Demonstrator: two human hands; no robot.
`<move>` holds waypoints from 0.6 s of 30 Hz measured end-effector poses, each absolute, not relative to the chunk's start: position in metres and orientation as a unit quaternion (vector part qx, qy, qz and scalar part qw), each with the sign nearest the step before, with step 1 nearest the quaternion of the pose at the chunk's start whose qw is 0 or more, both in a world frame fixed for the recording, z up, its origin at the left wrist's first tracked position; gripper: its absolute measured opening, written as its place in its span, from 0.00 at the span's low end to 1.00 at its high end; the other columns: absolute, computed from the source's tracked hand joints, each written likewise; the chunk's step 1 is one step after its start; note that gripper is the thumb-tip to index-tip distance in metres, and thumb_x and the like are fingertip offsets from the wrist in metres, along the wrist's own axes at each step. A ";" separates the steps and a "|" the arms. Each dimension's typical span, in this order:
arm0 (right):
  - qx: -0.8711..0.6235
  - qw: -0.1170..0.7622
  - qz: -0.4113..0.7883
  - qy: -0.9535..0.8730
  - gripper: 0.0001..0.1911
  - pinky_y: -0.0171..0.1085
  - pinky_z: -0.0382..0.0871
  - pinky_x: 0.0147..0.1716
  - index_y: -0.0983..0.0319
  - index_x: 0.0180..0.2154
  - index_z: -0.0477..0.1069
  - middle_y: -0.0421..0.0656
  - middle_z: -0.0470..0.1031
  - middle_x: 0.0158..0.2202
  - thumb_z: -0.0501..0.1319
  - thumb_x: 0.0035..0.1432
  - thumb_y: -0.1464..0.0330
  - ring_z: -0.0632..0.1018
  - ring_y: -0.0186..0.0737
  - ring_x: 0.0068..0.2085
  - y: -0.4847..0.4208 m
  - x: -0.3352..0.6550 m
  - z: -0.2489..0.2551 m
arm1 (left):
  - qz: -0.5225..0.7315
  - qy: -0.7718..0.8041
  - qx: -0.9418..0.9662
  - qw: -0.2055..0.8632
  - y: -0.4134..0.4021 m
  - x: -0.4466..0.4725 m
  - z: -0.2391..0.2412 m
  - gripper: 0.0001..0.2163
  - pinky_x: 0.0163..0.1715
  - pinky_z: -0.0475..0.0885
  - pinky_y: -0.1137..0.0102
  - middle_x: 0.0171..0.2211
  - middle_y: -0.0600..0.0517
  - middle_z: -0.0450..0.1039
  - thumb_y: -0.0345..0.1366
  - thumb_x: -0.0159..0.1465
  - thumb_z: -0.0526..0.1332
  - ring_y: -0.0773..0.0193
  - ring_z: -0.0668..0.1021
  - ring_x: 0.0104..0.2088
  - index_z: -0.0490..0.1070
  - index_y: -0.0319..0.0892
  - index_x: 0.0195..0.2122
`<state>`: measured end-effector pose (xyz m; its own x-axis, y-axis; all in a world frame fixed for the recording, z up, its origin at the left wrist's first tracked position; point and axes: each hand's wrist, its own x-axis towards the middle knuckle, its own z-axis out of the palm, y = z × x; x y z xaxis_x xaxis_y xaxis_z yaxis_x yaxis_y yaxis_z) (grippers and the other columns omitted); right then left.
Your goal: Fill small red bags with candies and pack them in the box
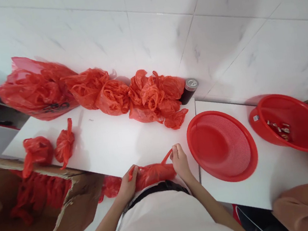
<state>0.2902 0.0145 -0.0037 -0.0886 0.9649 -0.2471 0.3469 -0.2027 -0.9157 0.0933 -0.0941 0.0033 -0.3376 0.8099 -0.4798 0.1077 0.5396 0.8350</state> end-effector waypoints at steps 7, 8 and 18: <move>-0.598 0.329 0.542 -0.490 0.18 0.32 0.58 0.19 0.56 0.28 0.55 0.32 0.62 0.20 0.46 0.66 0.54 0.63 0.31 0.17 0.012 0.290 -0.002 | 0.407 0.712 0.228 0.525 -0.114 0.073 -0.003 0.24 0.35 0.76 0.63 0.35 0.46 0.79 0.61 0.57 0.56 0.58 0.79 0.32 0.68 0.42 0.30; -0.592 0.332 0.542 -0.495 0.18 0.32 0.59 0.19 0.56 0.28 0.55 0.32 0.63 0.20 0.46 0.66 0.54 0.64 0.31 0.17 0.011 0.289 -0.002 | 0.415 0.704 0.214 0.535 -0.117 0.070 -0.005 0.23 0.37 0.76 0.61 0.37 0.45 0.79 0.60 0.57 0.58 0.56 0.80 0.34 0.69 0.42 0.30; -0.485 0.186 0.634 -0.573 0.16 0.32 0.62 0.21 0.58 0.29 0.62 0.36 0.71 0.22 0.51 0.63 0.54 0.70 0.32 0.19 0.023 0.278 -0.009 | 0.409 0.772 0.168 0.458 -0.123 0.029 -0.029 0.24 0.47 0.72 0.51 0.44 0.39 0.78 0.56 0.57 0.60 0.45 0.79 0.46 0.73 0.38 0.40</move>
